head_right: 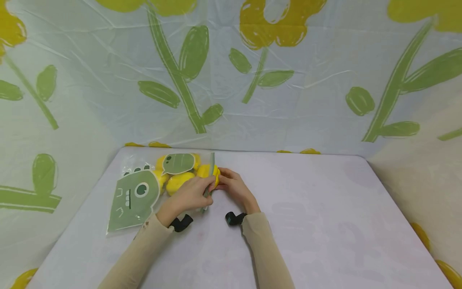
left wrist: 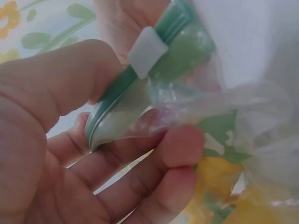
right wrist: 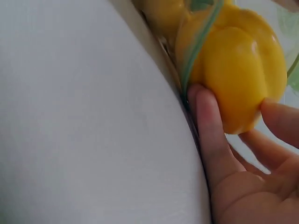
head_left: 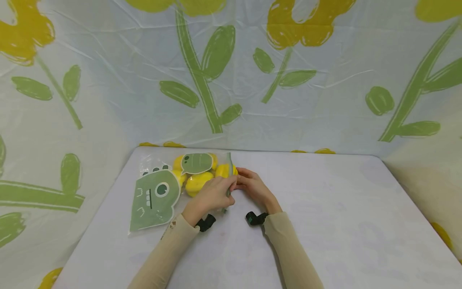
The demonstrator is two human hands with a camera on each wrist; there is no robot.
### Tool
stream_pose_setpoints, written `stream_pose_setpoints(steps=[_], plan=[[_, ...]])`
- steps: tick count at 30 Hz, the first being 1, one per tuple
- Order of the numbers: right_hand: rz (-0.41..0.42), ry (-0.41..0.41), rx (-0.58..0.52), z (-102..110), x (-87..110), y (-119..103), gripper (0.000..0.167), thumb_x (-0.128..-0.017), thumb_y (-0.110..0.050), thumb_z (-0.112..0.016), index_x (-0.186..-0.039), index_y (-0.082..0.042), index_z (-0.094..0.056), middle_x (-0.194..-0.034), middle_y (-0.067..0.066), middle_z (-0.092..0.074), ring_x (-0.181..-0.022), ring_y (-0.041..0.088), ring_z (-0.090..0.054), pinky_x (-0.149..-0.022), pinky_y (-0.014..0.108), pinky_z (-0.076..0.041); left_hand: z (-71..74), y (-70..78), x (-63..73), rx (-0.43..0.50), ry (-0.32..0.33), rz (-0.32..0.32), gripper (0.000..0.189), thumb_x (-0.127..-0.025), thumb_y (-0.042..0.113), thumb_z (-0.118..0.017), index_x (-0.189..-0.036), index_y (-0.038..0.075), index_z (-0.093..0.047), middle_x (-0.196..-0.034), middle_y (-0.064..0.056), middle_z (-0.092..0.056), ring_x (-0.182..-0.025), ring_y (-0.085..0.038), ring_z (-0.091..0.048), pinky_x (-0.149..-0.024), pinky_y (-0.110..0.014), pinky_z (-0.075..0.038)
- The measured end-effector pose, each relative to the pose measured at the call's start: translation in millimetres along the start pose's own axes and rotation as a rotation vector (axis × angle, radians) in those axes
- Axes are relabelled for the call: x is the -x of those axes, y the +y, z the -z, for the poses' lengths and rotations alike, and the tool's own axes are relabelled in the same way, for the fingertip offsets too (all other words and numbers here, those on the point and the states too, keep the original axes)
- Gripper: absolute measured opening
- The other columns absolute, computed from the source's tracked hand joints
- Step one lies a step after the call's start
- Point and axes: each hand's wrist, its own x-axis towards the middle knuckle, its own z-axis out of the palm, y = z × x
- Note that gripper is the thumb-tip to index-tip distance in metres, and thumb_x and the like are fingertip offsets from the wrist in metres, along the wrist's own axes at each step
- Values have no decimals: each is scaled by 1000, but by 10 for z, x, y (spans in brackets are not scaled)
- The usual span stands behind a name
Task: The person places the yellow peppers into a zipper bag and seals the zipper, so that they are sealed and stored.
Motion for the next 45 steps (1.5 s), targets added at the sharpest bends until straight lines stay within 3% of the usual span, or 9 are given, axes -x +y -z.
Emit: stream_pose_setpoints(steps=[7, 13, 18, 23, 26, 31, 35, 41, 45], plan=[[-22, -57, -151, -16, -27, 16, 45, -101, 2, -43, -145, 10, -36, -115, 12, -61, -92, 18, -64, -87, 29, -52, 31, -22, -1, 32, 59, -33, 28, -73, 7, -72, -81, 16, -47, -61, 5, -37, -58, -14, -44, -57, -28, -31], [14, -81, -183, -12, -34, 7, 50, -99, 8, -42, -148, 8, -33, -117, 11, -60, -91, 17, -65, -87, 30, -52, 82, -15, 21, 63, 73, -43, 24, -73, 6, -71, -81, 14, -49, -61, 6, -35, -58, -13, -42, -57, -28, -30], [39, -34, -59, -6, -16, -3, 50, -97, 5, -48, -146, 6, -40, -127, 17, -58, -97, 20, -65, -90, 33, -51, 93, -5, 29, 64, 44, -40, 27, -72, 6, -71, -80, 15, -47, -60, 6, -36, -56, -12, -41, -56, -27, -30], [65, 113, 173, -9, -12, 13, 43, -92, -5, -62, -135, -3, -58, -130, 16, -61, -107, 20, -62, -92, 31, -48, 55, -13, 19, 63, 9, -48, 28, -72, 6, -69, -82, 17, -46, -62, 6, -37, -58, -11, -42, -57, -26, -31], [64, 169, 230, -20, -27, 33, 41, -89, -3, -65, -130, -4, -61, -130, 15, -61, -102, 20, -63, -88, 29, -48, 23, -20, 9, 59, 2, -45, 29, -71, 6, -69, -82, 18, -44, -62, 6, -36, -58, -11, -42, -57, -26, -32], [70, 178, 235, -57, -45, 51, 46, -86, 9, -62, -132, 5, -56, -134, 23, -57, -100, 23, -65, -80, 26, -50, -9, -15, 3, 45, 1, -67, 30, -70, 4, -68, -81, 17, -43, -63, 4, -36, -57, -13, -41, -56, -26, -30], [98, 201, 322, -70, -60, 74, 48, -82, 11, -62, -130, 10, -56, -131, 25, -59, -108, 27, -64, -81, 25, -49, -24, 7, 1, 37, -9, -57, 31, -71, 4, -69, -81, 17, -43, -63, 4, -38, -57, -13, -42, -55, -26, -30], [97, 224, 379, -99, -44, 63, 47, -85, 10, -60, -131, 7, -58, -125, 25, -63, -98, 28, -67, -77, 24, -49, -40, 35, 1, 22, -23, -47, 30, -70, 3, -68, -80, 18, -44, -63, 5, -39, -58, -12, -42, -54, -26, -30], [145, 179, 397, -118, -31, 63, 43, -89, 8, -56, -132, 6, -58, -125, 26, -62, -104, 24, -62, -81, 24, -48, -48, 44, 8, 21, -25, -53, 30, -70, 3, -68, -80, 17, -44, -63, 5, -39, -57, -11, -40, -54, -26, -30]])
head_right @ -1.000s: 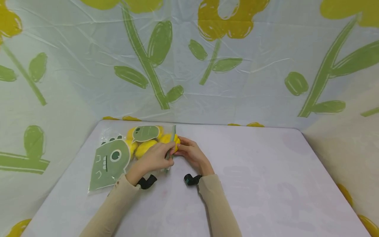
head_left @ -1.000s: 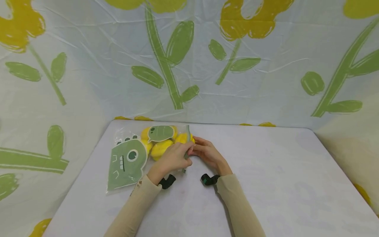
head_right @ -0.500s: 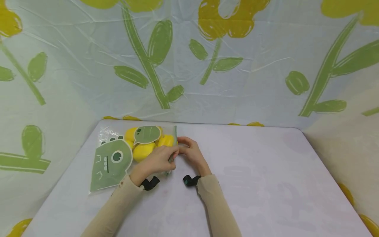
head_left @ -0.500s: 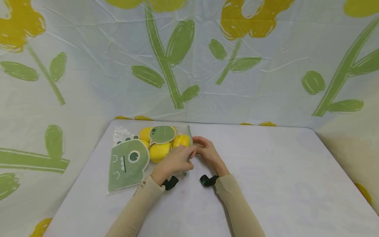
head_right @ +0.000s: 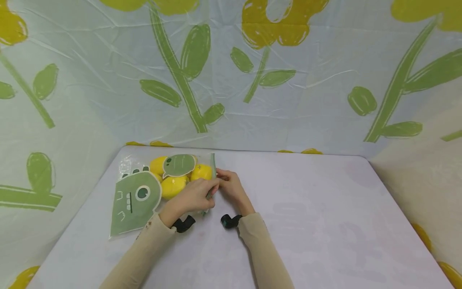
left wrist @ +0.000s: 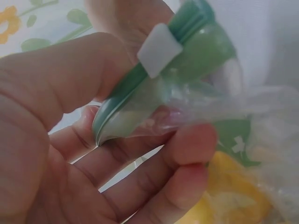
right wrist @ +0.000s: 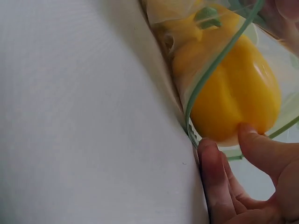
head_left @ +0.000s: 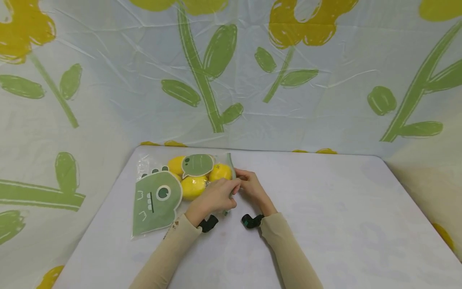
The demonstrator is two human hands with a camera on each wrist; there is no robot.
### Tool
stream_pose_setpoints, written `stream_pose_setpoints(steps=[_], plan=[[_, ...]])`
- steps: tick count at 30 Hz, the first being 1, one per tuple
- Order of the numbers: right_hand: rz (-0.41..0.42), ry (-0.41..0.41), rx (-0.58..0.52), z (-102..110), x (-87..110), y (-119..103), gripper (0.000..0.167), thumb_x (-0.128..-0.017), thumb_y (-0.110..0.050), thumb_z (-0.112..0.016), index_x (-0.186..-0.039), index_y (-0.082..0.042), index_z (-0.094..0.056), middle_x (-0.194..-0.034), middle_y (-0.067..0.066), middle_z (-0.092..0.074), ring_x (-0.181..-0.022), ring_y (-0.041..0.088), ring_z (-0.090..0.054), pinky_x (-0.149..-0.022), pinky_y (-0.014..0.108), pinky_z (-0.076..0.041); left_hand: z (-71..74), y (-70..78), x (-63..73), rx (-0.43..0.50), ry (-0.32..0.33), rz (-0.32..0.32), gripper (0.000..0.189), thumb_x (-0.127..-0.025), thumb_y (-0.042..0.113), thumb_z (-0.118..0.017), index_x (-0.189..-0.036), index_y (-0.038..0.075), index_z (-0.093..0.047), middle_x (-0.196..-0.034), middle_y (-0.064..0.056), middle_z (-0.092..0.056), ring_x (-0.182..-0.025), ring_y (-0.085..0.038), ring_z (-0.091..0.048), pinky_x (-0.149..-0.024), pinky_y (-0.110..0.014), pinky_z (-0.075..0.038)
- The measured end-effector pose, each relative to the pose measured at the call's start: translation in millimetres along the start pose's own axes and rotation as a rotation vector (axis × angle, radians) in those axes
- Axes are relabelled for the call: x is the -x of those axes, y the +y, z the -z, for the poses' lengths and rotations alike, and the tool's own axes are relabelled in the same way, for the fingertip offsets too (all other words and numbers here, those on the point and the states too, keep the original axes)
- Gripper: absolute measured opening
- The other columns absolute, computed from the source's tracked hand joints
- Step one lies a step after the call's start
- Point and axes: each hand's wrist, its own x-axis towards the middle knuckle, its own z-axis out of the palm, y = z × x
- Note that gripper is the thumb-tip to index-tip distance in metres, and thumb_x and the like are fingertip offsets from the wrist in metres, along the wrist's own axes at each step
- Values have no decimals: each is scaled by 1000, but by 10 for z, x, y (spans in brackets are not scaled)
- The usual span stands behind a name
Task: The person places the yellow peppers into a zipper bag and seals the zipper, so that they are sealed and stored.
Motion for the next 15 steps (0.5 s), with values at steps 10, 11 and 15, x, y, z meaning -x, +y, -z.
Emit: stream_pose_setpoints(steps=[10, 11, 15], plan=[[-108, 106, 23, -59, -71, -19, 45, -86, 3, -58, -131, 0, -62, -113, 22, -68, -83, 15, -61, -71, 24, -48, 8, -25, 9, -13, 11, -4, 27, -71, 3, -69, -81, 16, -47, -65, 5, -40, -60, -12, -43, -56, -26, -32], [-123, 121, 28, -49, -91, -16, 47, -85, 2, -59, -132, 0, -62, -112, 22, -67, -82, 16, -62, -70, 24, -49, 12, -26, 8, -12, 9, -2, 27, -72, 4, -69, -82, 15, -47, -65, 5, -40, -60, -13, -44, -57, -26, -32], [-182, 95, -28, 43, -204, 8, 46, -87, -2, -62, -132, 2, -60, -117, 24, -64, -87, 16, -63, -73, 24, -50, 18, -20, 6, -16, 1, 19, 26, -73, 6, -70, -82, 15, -47, -64, 4, -40, -59, -14, -45, -56, -27, -32]])
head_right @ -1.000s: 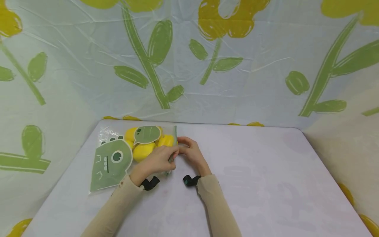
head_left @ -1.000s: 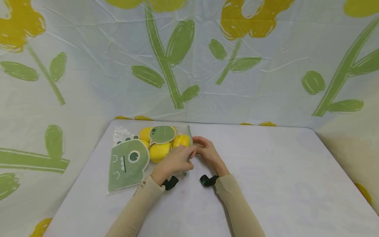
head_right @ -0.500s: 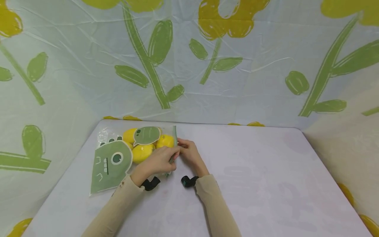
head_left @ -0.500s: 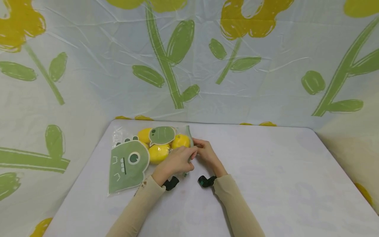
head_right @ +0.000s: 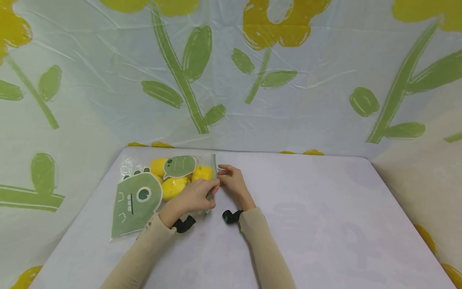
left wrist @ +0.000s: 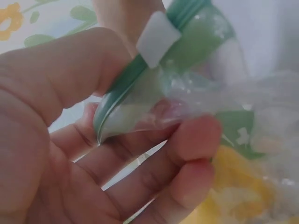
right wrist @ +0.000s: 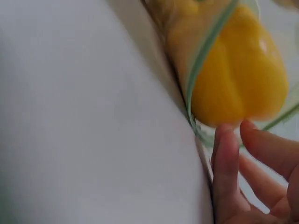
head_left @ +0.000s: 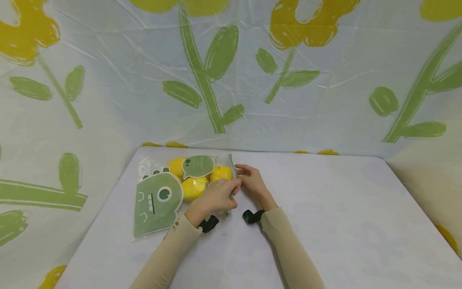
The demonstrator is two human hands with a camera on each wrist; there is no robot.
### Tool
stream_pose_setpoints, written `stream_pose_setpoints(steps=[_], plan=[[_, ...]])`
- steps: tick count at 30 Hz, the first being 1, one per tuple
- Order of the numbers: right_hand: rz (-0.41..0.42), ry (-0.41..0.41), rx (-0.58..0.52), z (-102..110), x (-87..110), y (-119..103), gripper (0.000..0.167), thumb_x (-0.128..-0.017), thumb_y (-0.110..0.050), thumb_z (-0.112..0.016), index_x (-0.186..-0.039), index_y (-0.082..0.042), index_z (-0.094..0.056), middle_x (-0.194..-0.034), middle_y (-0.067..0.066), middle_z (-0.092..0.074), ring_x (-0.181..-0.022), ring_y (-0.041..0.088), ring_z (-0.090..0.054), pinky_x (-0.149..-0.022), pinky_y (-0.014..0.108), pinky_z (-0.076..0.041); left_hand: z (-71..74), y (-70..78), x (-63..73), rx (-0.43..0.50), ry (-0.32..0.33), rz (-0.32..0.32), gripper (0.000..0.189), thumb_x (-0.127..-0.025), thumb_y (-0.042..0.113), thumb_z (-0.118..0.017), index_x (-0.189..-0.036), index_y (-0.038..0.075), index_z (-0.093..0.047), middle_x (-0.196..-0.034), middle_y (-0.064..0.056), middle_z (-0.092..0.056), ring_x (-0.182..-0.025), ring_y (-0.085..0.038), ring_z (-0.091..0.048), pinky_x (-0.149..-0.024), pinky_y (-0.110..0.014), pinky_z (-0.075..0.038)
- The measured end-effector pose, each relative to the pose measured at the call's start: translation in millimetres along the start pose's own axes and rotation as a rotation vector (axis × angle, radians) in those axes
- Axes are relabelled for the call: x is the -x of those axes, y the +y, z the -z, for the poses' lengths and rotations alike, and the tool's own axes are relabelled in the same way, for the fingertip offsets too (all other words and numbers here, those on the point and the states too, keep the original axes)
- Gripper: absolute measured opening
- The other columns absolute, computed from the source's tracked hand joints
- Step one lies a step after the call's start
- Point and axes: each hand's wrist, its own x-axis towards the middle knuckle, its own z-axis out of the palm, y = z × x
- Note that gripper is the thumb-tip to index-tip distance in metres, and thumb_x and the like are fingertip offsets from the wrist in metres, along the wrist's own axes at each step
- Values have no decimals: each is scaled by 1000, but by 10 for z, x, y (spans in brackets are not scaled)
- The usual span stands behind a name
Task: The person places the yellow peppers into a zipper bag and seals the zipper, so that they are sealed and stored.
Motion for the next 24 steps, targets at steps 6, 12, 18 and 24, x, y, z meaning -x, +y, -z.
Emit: stream_pose_setpoints(steps=[6, 12, 18, 24], plan=[[-43, -69, -136, 103, -226, -64, 38, -89, 3, -61, -126, 10, -58, -115, 24, -65, -77, 13, -65, -72, 25, -53, 8, 64, 23, -21, -21, 49, 27, -74, 11, -72, -82, 16, -46, -63, 4, -41, -57, -15, -46, -54, -28, -33], [-73, -108, -144, 149, -425, -62, 32, -95, -6, -58, -124, 7, -60, -95, 9, -68, -63, 13, -62, -64, 24, -54, -17, 104, 10, -37, -20, 41, 30, -74, 12, -73, -80, 18, -45, -64, 4, -42, -59, -15, -47, -54, -28, -34], [-130, -106, -69, 149, -509, -78, 26, -95, 0, -58, -115, 16, -61, -72, 6, -64, -55, 10, -59, -57, 21, -52, -27, 120, 13, -35, -26, 49, 23, -75, 12, -72, -84, 11, -51, -63, 3, -41, -58, -15, -46, -54, -28, -32], [-105, -104, -47, 184, -504, -88, 23, -93, 4, -55, -109, 18, -63, -69, 6, -64, -55, 13, -60, -57, 23, -53, -58, 143, 19, -39, -4, 51, 28, -76, 15, -73, -80, 16, -46, -62, 3, -41, -58, -15, -47, -53, -28, -33]])
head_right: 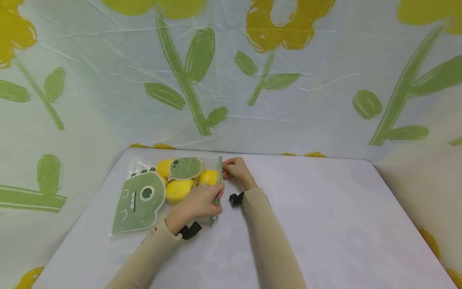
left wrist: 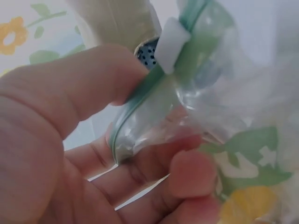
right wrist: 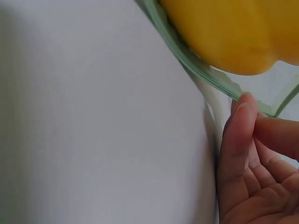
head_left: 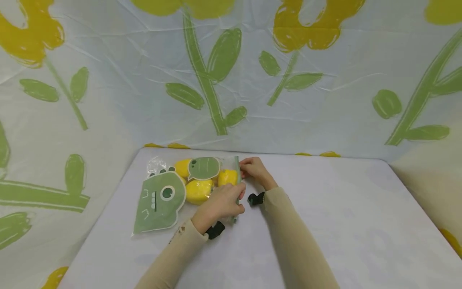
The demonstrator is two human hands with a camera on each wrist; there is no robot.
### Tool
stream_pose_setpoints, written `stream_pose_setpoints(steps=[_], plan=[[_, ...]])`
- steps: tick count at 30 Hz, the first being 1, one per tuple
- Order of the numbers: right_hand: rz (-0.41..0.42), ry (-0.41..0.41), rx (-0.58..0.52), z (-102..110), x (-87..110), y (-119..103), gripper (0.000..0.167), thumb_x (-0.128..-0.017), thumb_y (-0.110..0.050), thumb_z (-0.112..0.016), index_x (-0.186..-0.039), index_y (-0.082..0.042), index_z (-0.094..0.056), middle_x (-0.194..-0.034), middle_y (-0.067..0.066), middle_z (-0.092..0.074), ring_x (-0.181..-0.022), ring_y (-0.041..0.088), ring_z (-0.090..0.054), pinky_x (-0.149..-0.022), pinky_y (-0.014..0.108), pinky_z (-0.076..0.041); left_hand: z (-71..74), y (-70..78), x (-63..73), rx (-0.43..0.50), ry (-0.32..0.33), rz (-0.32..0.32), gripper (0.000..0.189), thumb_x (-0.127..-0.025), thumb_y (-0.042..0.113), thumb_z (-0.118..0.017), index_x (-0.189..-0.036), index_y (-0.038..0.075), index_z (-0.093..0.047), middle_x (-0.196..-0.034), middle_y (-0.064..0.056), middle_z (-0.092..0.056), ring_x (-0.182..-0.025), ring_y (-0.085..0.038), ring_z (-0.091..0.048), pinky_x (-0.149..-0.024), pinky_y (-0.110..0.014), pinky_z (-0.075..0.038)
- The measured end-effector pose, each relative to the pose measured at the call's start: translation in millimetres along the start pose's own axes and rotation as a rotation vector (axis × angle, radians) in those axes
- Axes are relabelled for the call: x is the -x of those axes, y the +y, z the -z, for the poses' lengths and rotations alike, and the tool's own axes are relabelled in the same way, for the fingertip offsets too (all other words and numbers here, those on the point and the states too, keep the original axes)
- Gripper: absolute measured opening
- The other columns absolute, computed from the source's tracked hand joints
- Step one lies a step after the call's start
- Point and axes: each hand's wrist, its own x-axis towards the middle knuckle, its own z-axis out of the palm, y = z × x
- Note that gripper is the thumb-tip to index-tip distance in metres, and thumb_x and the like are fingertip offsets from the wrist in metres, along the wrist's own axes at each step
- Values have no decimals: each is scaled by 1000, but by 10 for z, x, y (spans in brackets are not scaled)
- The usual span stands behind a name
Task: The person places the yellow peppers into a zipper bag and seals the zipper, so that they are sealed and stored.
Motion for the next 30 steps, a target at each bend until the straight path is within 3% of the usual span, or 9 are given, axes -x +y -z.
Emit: stream_pose_setpoints(steps=[6, 10, 15, 19, 23, 26, 30], plan=[[10, 53, 4, 140, 102, 7, 22, -94, 5, -53, -109, 18, -62, -71, 6, -63, -57, 14, -58, -57, 23, -52, -151, 129, -17, -90, 47, -33, 27, -78, 20, -71, -79, 17, -45, -60, 4, -44, -57, -14, -49, -51, -31, -35], [10, 82, 7, 219, 150, 29, 21, -94, 5, -53, -108, 18, -61, -72, 5, -62, -58, 13, -57, -57, 22, -51, -233, 204, 3, -121, 98, 0, 22, -78, 22, -71, -79, 16, -49, -59, 6, -45, -55, -15, -49, -49, -33, -37], [11, 99, 31, 264, 179, 72, 20, -96, 4, -53, -109, 18, -61, -74, 6, -63, -60, 12, -57, -59, 22, -51, -345, 173, 41, 8, 163, 52, 22, -75, 19, -73, -78, 16, -51, -60, 6, -44, -56, -14, -47, -50, -29, -34], [34, 126, 43, 255, 190, 104, 21, -96, 3, -54, -110, 16, -61, -77, 7, -64, -60, 11, -57, -60, 22, -51, -431, 83, 64, 126, 211, 26, 26, -74, 17, -74, -78, 16, -48, -61, 7, -43, -58, -11, -45, -54, -26, -31], [63, 148, -4, 262, 306, 139, 22, -96, -2, -57, -114, 12, -57, -85, 8, -63, -63, 12, -59, -62, 23, -53, -490, 34, 67, 150, 246, -13, 29, -73, 18, -75, -79, 18, -47, -59, 9, -42, -55, -9, -42, -53, -25, -29], [90, 101, -30, 285, 455, 163, 26, -96, -7, -58, -116, 10, -56, -90, 9, -64, -67, 16, -62, -66, 27, -54, -501, 29, 62, 169, 250, -16, 29, -73, 18, -76, -80, 18, -47, -58, 9, -41, -53, -9, -41, -52, -24, -28], [149, -59, 16, 333, 627, 201, 30, -94, -7, -60, -121, 9, -59, -102, 11, -68, -83, 19, -65, -79, 30, -53, -486, 31, 66, 177, 244, -9, 29, -73, 16, -75, -80, 17, -47, -58, 8, -41, -53, -9, -41, -51, -24, -28]])
